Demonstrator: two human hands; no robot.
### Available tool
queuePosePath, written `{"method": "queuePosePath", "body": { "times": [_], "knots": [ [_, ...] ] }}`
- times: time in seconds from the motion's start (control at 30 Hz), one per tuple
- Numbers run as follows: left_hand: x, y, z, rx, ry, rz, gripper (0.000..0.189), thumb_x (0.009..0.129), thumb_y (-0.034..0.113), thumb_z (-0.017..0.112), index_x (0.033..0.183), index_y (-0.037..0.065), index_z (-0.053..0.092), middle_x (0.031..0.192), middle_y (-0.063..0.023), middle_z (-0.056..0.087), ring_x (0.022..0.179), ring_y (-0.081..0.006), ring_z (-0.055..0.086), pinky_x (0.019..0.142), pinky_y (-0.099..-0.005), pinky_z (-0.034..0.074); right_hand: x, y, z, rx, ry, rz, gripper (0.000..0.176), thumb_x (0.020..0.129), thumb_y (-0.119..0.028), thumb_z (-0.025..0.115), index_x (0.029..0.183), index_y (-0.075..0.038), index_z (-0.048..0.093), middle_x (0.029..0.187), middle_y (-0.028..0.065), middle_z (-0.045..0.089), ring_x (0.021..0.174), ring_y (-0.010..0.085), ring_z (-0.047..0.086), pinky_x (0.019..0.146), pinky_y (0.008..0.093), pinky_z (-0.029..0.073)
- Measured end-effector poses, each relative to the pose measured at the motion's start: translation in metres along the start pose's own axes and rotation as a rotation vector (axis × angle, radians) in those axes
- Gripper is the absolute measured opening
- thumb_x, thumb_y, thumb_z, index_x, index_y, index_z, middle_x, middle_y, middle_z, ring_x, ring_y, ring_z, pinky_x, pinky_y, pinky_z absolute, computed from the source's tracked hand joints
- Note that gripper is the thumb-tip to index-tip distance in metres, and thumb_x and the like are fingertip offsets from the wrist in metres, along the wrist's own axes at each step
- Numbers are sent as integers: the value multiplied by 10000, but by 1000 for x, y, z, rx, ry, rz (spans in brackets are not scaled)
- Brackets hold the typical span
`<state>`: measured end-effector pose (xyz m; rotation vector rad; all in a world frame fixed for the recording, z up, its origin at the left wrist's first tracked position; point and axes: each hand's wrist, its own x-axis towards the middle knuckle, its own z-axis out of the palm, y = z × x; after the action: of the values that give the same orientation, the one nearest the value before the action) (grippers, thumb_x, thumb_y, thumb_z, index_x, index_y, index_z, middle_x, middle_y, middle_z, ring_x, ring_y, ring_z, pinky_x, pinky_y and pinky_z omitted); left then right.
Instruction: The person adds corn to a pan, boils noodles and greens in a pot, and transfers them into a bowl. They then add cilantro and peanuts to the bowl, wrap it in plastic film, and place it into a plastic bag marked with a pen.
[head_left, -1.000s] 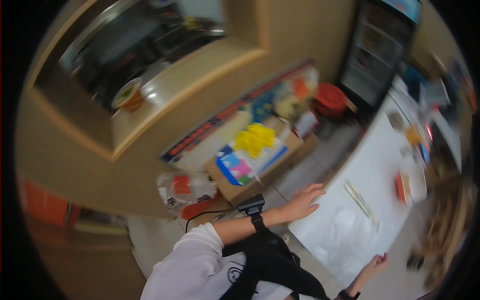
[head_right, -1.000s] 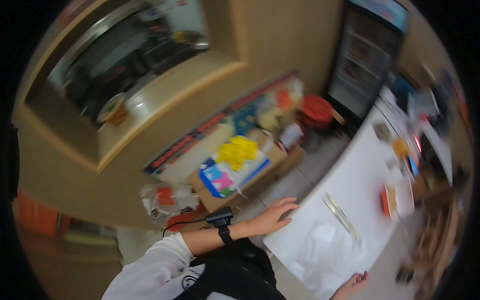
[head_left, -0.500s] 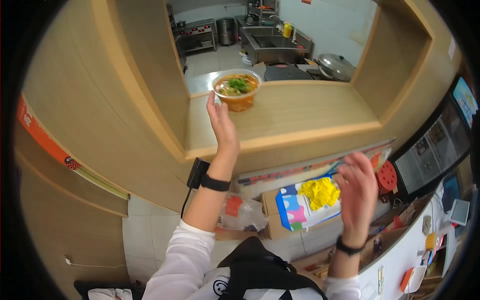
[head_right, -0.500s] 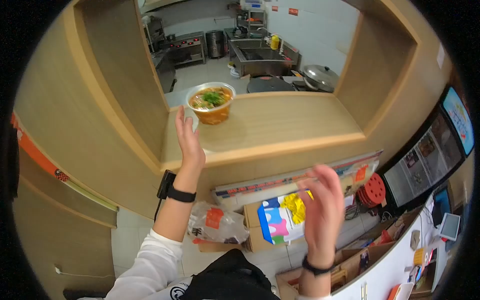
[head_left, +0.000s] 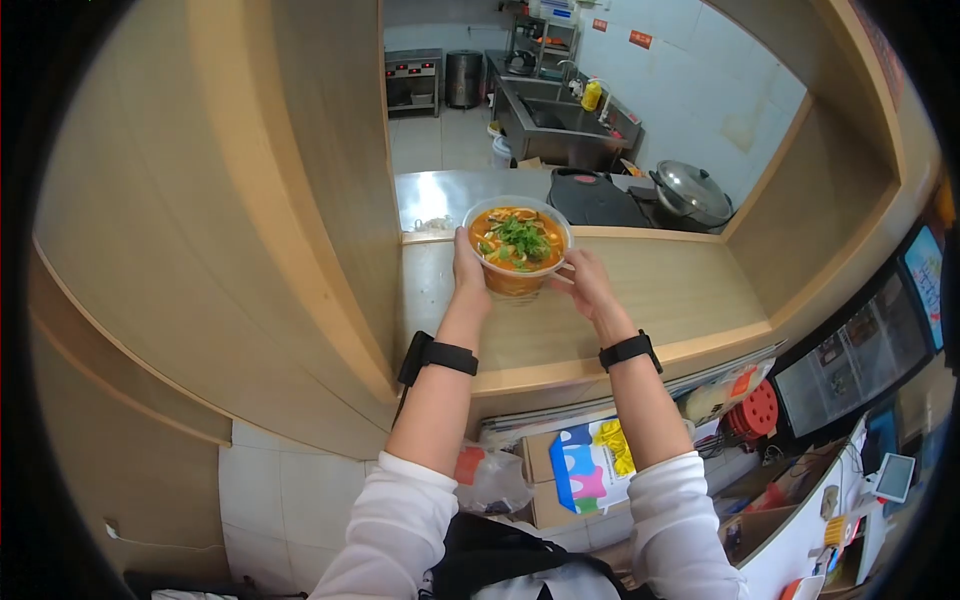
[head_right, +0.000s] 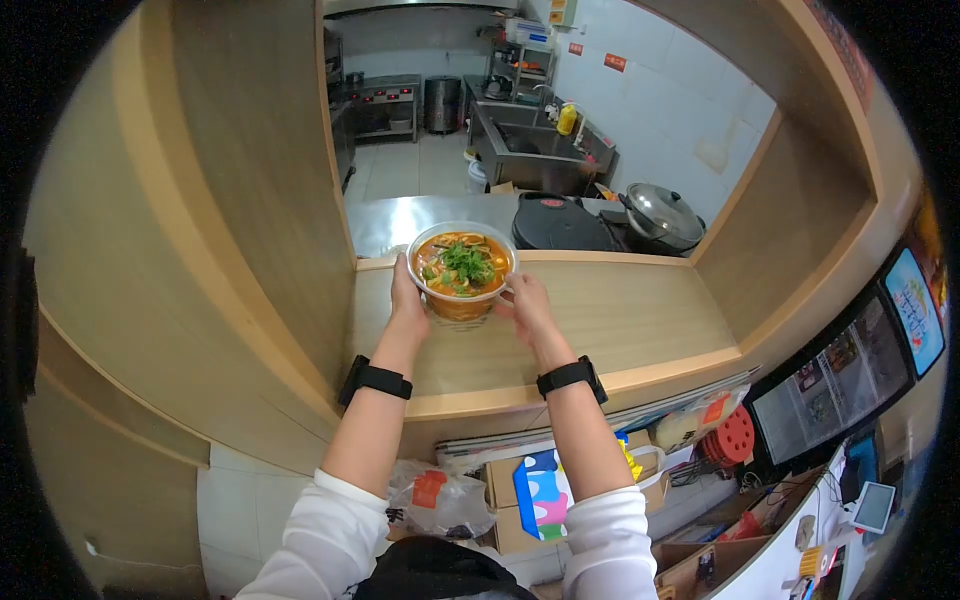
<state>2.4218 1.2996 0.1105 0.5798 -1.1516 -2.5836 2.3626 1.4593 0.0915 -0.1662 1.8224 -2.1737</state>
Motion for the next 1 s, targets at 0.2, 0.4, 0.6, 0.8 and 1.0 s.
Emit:
{"method": "queuePosePath", "body": {
  "times": [0.2, 0.4, 0.6, 0.8, 1.0],
  "knots": [
    [31, -24, -5, -99, -104, 91, 584, 883, 467, 394, 1288, 48, 351, 1280, -102, 407, 1158, -224, 423, 938, -345, 373, -1, 7, -4, -6, 51, -89, 140, 870, -149, 455, 821, -22, 487, 823, 65, 529, 803, 186, 587, 646, 292, 519],
    [-31, -35, 32, -36, -152, 58, 551, 888, 448, 422, 1276, 59, 376, 1275, -82, 421, 1159, -202, 414, 973, -323, 325, -44, 2, -47, 0, 155, -138, 138, 860, -156, 464, 825, -24, 487, 810, 54, 524, 758, 161, 573, 667, 306, 521],
    [-118, -92, 70, 169, -375, 34, 666, 817, 565, 444, 1341, 183, 294, 1397, -52, 247, 1299, -239, 171, 963, -606, 185, -163, -14, -117, 65, 397, -244, 165, 860, -206, 492, 851, -41, 496, 814, 38, 495, 759, 139, 525, 661, 324, 518],
    [-225, -182, 123, 166, -762, -301, 578, 874, 497, 380, 1350, 184, 280, 1375, -61, 298, 1249, -236, 312, 986, -462, 296, -317, -2, -215, -51, 721, -298, 122, 829, -127, 502, 739, -62, 452, 741, -15, 464, 686, 85, 495, 576, 226, 477],
    [-333, -319, 177, 115, -1021, -416, 547, 920, 387, 334, 1386, 134, 199, 1380, -83, 295, 1260, -225, 307, 1014, -398, 283, -466, 15, -305, -34, 1030, -367, 137, 833, -108, 494, 728, -44, 433, 661, -1, 442, 603, 79, 467, 543, 233, 427]
  ]
}}
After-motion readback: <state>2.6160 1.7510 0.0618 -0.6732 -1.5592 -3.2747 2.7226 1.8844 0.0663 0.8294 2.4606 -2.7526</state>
